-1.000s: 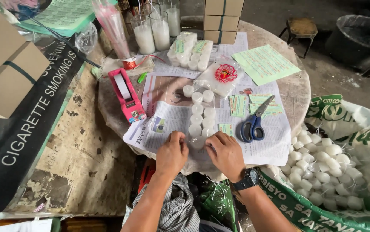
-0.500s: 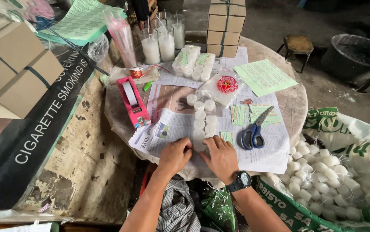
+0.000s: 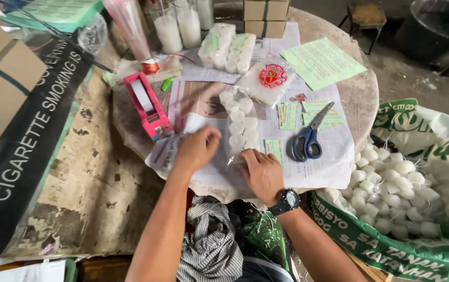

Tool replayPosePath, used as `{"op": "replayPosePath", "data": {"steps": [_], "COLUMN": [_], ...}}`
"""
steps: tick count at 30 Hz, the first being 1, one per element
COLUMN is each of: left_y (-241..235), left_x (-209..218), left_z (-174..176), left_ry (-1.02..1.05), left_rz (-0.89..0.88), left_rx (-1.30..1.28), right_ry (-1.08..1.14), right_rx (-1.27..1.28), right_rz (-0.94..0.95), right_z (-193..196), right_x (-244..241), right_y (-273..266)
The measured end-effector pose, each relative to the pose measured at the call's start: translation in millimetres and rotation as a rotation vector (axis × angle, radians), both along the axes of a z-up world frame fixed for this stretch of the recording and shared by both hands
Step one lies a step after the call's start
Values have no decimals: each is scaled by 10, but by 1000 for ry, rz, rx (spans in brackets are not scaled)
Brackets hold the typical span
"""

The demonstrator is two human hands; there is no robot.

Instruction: The person is packaging small white tealight candles by picking them up individually and arranging them inside a clear plastic bag.

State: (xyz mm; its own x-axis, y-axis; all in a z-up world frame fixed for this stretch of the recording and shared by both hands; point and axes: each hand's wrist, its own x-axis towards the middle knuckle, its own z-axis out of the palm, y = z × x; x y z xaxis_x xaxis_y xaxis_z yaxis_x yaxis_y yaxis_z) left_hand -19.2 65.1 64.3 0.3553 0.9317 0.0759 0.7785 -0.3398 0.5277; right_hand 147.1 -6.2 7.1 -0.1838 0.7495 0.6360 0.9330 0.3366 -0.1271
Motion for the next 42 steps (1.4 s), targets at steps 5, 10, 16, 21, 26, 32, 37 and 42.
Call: {"op": "replayPosePath", "data": {"steps": [5, 10, 16, 21, 26, 32, 37, 42], "left_y": [838, 1374, 1338, 741, -291, -862, -759, -618], "left_x": [254, 506, 532, 285, 226, 303, 326, 400], "left_z": [6, -109, -216, 54, -38, -537, -550, -641], "left_ry": [63, 136, 80, -367, -426, -218, -45, -71], "left_rz": [129, -15, 31, 152, 16, -169, -153, -87], "left_rx": [284, 308, 227, 657, 846, 1079, 1129, 1099], "right_ry": [43, 90, 144, 255, 341, 547, 597, 611], "right_rx": [46, 7, -18, -12, -45, -128, -148, -194], "right_rz": [-7, 46, 81, -69, -33, 109, 176, 212], "right_z": [-143, -174, -17, 49, 33, 362, 459, 425], "right_x": [-12, 9, 20, 85, 235, 230, 175, 134], "right_y": [73, 89, 17, -133, -178, -247, -229, -280]}}
